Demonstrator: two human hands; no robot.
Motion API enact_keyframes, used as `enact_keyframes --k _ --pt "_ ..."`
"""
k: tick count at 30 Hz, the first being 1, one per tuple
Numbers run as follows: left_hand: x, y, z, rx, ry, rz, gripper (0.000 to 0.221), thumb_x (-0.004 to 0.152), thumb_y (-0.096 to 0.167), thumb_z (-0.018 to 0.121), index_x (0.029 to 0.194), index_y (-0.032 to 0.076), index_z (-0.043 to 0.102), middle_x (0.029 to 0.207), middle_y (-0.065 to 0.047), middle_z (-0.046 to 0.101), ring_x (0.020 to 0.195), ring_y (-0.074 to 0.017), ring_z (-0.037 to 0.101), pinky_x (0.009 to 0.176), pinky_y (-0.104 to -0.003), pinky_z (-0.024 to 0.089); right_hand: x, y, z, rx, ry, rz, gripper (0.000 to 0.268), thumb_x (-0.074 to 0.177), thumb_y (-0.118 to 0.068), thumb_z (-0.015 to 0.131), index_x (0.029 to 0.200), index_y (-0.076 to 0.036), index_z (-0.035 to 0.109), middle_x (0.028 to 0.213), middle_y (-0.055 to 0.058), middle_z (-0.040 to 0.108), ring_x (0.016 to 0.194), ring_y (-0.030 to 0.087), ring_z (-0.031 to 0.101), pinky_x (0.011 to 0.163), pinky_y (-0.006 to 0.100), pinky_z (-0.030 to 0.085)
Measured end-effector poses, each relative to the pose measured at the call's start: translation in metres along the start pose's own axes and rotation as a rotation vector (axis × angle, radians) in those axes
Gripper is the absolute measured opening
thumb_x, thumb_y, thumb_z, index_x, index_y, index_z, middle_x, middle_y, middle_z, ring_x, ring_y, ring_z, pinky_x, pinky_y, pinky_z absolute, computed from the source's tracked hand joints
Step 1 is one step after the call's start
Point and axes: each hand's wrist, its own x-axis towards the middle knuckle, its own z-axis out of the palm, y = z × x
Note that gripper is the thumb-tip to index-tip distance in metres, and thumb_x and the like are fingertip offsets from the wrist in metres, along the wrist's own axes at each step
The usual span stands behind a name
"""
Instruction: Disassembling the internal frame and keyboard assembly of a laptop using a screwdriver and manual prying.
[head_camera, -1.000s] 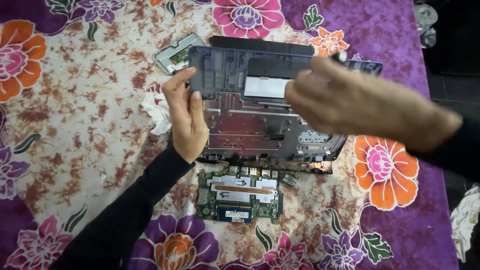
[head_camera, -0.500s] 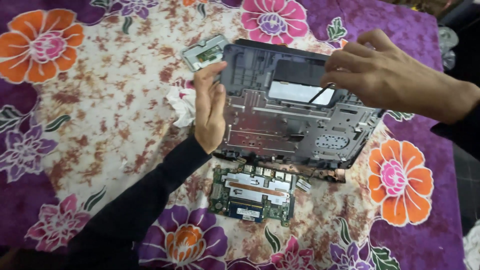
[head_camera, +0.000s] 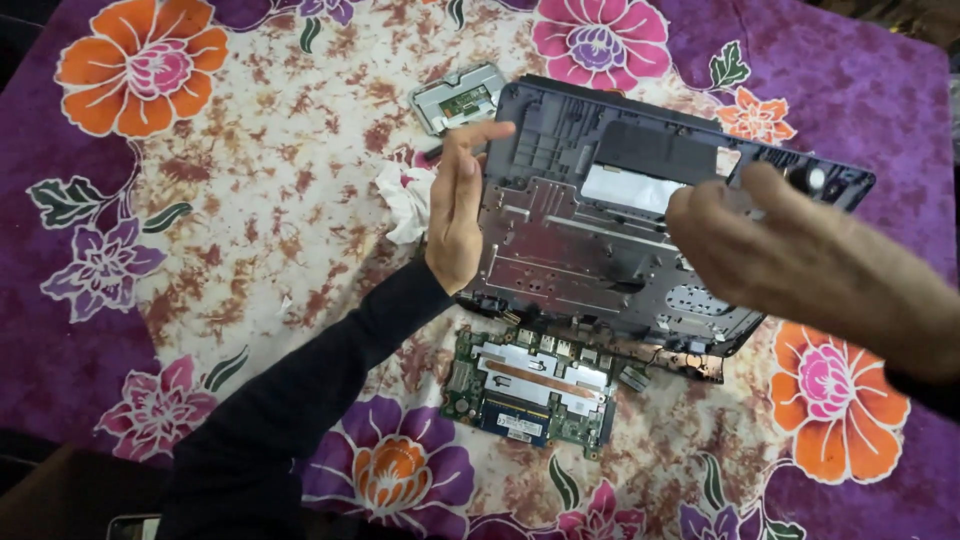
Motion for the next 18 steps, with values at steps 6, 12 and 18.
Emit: enact_keyframes --k 6,12,18 --pt "0.006 -0.001 0.004 0.139 -0.011 0.071 0.044 0.118 0.038 0.028 0.118 0.011 0.063 0.121 -0.009 0.071 0.138 -0.0301 0.058 0.129 -0.050 0.035 0.009 -0.004 -0.024 -0.094 -0.068 -0.021 0.012 0.091 0.004 0.066 0.093 -0.008 0.066 0.105 0.010 0.052 0.107 0.026 0.051 0.101 0.045 0.041" --pt "0.003 0.006 0.000 0.301 -0.119 0.102 0.029 0.116 0.025 0.045 0.116 0.011 0.070 0.131 -0.013 0.053 0.072 -0.0122 0.048 0.071 -0.030 0.046 0.000 0.021 0.007 0.115 -0.155 0.049 0.037 0.085 -0.008 0.077 0.116 -0.020 0.062 0.119 -0.001 0.058 0.103 0.015 0.055 0.087 0.034 0.048" --pt "0.005 0.011 0.002 0.257 -0.103 0.115 0.031 0.115 0.026 0.045 0.111 0.011 0.071 0.129 -0.013 0.049 0.113 -0.0237 0.064 0.096 -0.035 0.057 -0.021 0.005 0.046 0.536 0.069 0.432 0.051 0.089 -0.023 0.074 0.137 -0.025 0.060 0.127 -0.003 0.062 0.111 0.018 0.056 0.100 0.041 0.046"
